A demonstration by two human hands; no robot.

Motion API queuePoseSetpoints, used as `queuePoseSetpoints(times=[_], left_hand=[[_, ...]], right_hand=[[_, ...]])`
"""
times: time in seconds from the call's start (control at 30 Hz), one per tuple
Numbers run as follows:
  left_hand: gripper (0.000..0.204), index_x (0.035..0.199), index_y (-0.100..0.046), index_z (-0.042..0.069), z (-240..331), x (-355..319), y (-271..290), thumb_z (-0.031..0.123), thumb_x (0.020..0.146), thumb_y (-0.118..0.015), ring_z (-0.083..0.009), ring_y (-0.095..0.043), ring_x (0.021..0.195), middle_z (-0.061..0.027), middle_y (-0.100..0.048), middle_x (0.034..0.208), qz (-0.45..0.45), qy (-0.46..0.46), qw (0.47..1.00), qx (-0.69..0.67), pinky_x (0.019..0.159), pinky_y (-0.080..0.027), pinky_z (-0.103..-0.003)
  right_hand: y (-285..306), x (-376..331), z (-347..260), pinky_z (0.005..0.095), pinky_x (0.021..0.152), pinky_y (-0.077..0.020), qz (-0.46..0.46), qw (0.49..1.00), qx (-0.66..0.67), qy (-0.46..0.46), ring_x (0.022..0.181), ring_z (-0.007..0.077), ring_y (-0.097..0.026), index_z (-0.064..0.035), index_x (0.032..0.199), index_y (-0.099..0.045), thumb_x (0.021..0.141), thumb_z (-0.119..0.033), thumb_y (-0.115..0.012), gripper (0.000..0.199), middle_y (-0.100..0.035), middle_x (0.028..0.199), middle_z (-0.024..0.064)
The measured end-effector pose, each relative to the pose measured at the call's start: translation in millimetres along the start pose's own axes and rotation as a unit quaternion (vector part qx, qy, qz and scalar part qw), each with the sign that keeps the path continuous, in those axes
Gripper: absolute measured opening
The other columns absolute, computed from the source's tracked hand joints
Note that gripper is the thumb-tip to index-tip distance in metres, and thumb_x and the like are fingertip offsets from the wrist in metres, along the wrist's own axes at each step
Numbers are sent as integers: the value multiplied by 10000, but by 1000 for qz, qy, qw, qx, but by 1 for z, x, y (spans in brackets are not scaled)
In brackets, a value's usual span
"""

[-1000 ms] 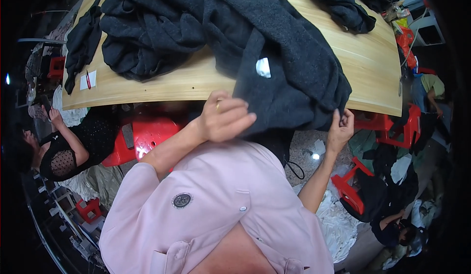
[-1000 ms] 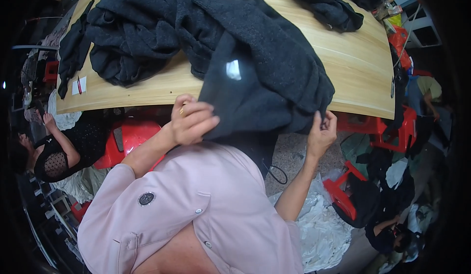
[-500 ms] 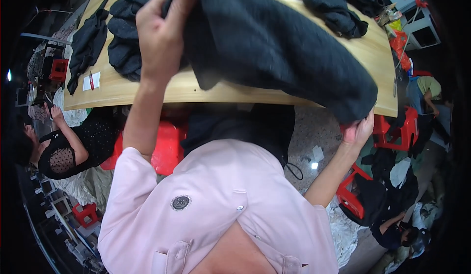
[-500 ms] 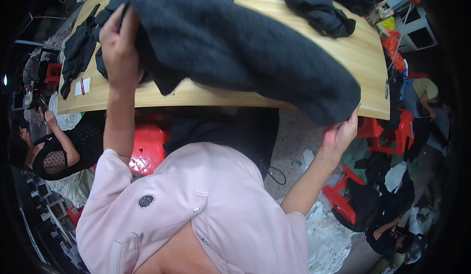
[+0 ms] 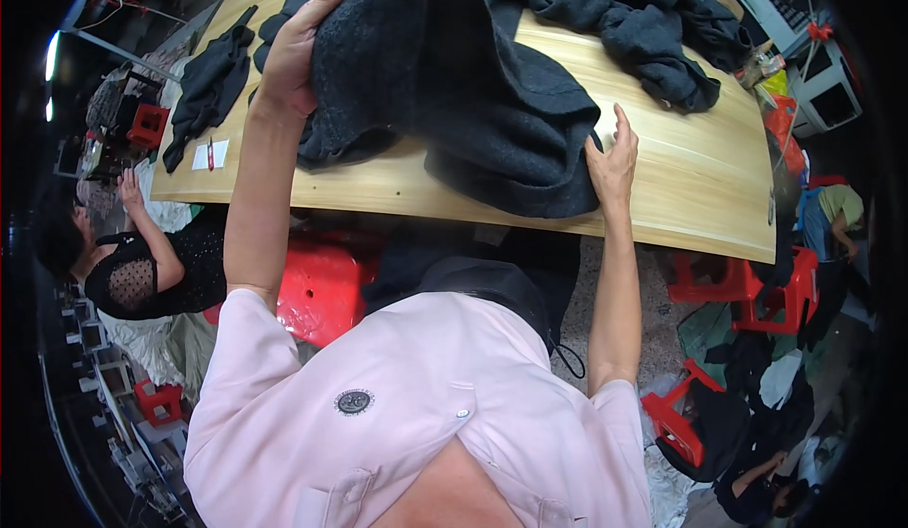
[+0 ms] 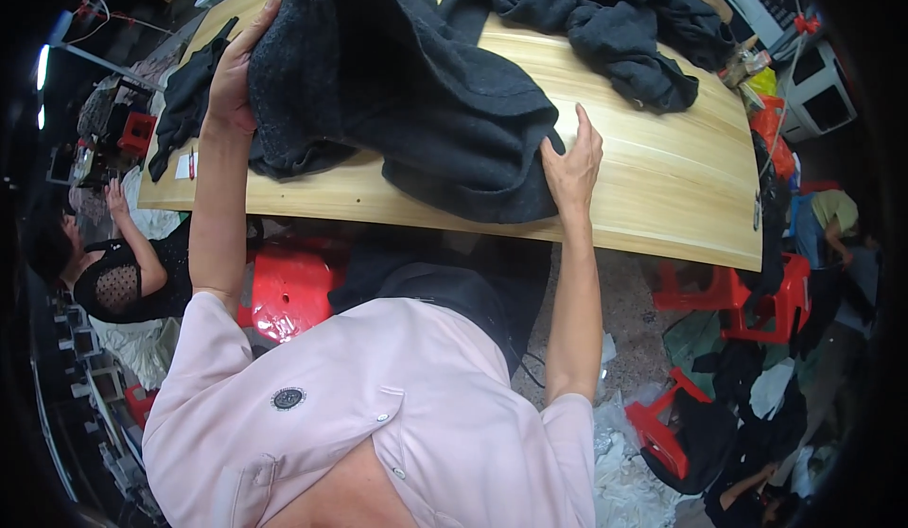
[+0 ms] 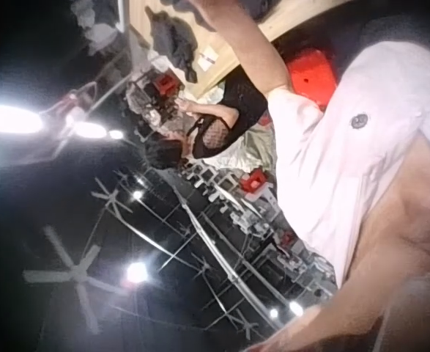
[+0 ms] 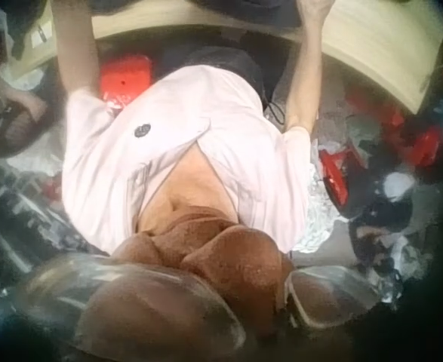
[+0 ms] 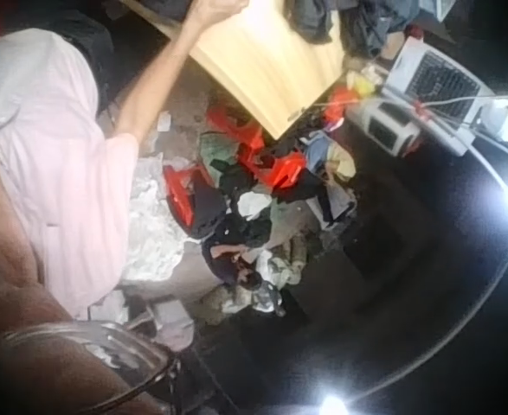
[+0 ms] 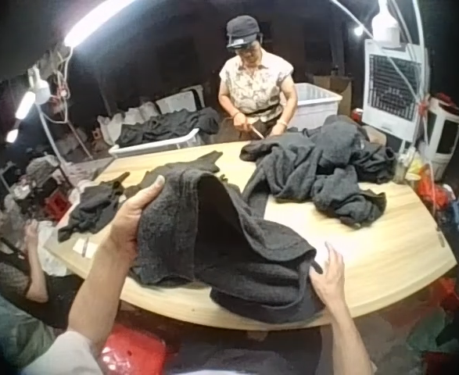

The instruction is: The person is buttoning up dark grey knitted cardigans at a processing table.

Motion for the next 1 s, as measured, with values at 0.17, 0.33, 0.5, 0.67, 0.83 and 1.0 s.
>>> queuePoseSetpoints(times=[0.17,0.33,0.5,0.67,0.83,1.0], left_hand=[[395,1502,-631,7,9,-16,22,190,1159,-563,-215,-772,1193,-122,-744,1392,107,-42,992,51,983,-669,-335],[515,1650,-444,-5,34,-19,13,16,1141,-524,-210,-624,1425,-135,-556,1638,167,-68,978,104,1192,-529,-332],[316,1236,-739,4,74,-9,-31,288,1136,-643,-180,-783,898,-92,-804,1097,128,-59,986,89,783,-649,-311],[453,1605,-529,8,188,-39,-27,124,1168,-492,-216,-587,1464,-130,-575,1624,267,-282,839,381,1256,-438,-334],[433,1484,-648,10,262,-47,-3,189,1090,-638,-209,-642,1291,-113,-658,1438,-17,-236,954,186,1116,-490,-327],[388,1248,-811,84,316,-83,-19,291,929,-883,-139,-737,972,-23,-809,1043,189,-427,567,679,910,-568,-297]], right_hand=[[-38,27,-46,472,1183,-469,-82,996,-6,44,1403,386,-580,-73,1519,-619,883,-400,-856,754,-628,1480,224],[-53,24,-65,437,1076,-542,-118,986,93,68,1197,416,-728,-24,1372,-703,899,-197,-756,506,-764,1228,264],[11,39,-46,398,923,-560,6,990,135,-30,1041,304,-753,33,1280,-727,888,17,-498,455,-764,1192,230],[176,59,-58,485,1213,-506,148,786,592,-101,1376,304,-656,-11,1531,-598,1167,-315,-461,493,-660,1506,179],[302,1,-212,339,931,-630,267,895,-26,355,1022,191,-790,-50,1274,-753,940,-71,-859,351,-813,1216,79],[334,1,-282,318,835,-583,286,837,-225,409,901,157,-716,-101,1151,-710,908,-171,-896,313,-732,989,1]])
Point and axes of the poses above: each hand's wrist, its own x-axis towards the middle knuckle, its own y-axis out of the back of the hand, z = x × y, the point moved 7 cm from there along x, towards the middle knuckle
